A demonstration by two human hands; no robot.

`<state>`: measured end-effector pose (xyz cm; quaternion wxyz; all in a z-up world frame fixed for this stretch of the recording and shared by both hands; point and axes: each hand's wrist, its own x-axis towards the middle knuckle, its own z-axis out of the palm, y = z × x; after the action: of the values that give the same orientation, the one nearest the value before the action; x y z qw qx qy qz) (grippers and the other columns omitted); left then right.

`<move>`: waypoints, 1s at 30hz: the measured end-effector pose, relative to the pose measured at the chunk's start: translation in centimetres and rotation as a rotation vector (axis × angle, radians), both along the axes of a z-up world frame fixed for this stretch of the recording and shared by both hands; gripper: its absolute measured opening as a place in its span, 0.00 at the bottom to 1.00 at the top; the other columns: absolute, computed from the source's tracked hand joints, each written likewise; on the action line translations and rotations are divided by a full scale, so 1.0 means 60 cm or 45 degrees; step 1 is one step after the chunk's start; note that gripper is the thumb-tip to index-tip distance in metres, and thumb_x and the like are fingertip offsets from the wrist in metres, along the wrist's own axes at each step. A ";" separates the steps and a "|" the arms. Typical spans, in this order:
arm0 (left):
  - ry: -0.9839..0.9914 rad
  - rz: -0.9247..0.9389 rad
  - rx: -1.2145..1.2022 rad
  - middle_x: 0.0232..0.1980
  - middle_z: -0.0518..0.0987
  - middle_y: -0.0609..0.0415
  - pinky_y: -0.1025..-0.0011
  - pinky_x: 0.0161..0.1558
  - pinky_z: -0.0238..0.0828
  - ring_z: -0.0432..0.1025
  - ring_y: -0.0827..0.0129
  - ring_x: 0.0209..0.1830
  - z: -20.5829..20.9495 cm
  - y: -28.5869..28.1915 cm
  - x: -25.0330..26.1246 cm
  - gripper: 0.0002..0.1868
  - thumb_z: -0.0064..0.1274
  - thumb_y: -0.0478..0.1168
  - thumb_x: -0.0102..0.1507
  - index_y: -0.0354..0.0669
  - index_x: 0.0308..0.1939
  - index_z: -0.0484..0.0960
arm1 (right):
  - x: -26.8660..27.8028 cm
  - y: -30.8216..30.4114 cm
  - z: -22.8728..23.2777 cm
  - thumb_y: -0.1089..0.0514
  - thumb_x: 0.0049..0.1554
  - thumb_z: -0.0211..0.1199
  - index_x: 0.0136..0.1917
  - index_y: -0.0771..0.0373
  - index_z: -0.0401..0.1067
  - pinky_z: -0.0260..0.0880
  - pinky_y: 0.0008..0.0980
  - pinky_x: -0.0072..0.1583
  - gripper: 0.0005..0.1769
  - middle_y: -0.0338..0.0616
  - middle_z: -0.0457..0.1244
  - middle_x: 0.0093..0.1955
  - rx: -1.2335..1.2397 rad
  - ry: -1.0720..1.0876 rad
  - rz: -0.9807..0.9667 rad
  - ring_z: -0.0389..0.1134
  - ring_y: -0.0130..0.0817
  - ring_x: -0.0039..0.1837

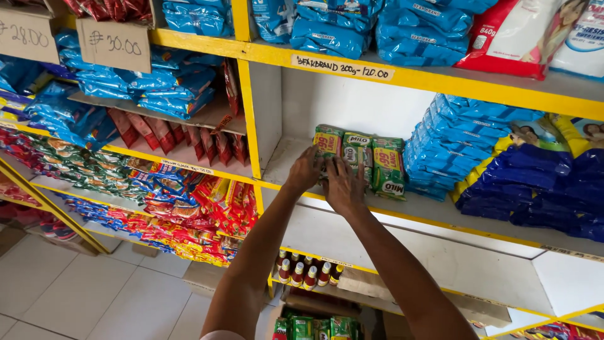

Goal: The recorder is taking packs of Milo powder from a box and arranging them on a grocery store shelf.

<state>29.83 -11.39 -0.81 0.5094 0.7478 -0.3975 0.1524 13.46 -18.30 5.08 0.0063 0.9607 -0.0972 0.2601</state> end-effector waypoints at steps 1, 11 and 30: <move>0.001 -0.002 0.000 0.60 0.77 0.33 0.52 0.57 0.73 0.75 0.38 0.56 0.004 -0.001 -0.006 0.26 0.51 0.42 0.66 0.34 0.67 0.71 | -0.002 0.000 -0.003 0.48 0.57 0.63 0.75 0.58 0.58 0.38 0.70 0.74 0.36 0.51 0.53 0.77 0.000 0.001 -0.002 0.52 0.48 0.79; -0.040 0.009 -0.158 0.63 0.74 0.26 0.51 0.60 0.71 0.71 0.32 0.59 -0.047 -0.039 0.004 0.27 0.49 0.39 0.67 0.28 0.68 0.68 | -0.006 0.004 -0.014 0.50 0.59 0.61 0.73 0.59 0.65 0.41 0.71 0.74 0.30 0.49 0.56 0.76 -0.101 -0.138 0.000 0.56 0.46 0.77; 0.013 0.096 -0.108 0.63 0.75 0.31 0.51 0.60 0.71 0.72 0.35 0.61 -0.028 -0.016 -0.038 0.28 0.52 0.44 0.68 0.36 0.70 0.68 | -0.065 -0.005 -0.031 0.55 0.59 0.61 0.79 0.57 0.56 0.42 0.64 0.77 0.37 0.49 0.53 0.79 -0.144 -0.087 0.074 0.51 0.50 0.81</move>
<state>27.57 -12.33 -2.47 0.5367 0.7406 -0.3598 0.1845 9.56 -18.58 3.23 0.0496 0.9518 -0.0547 0.2978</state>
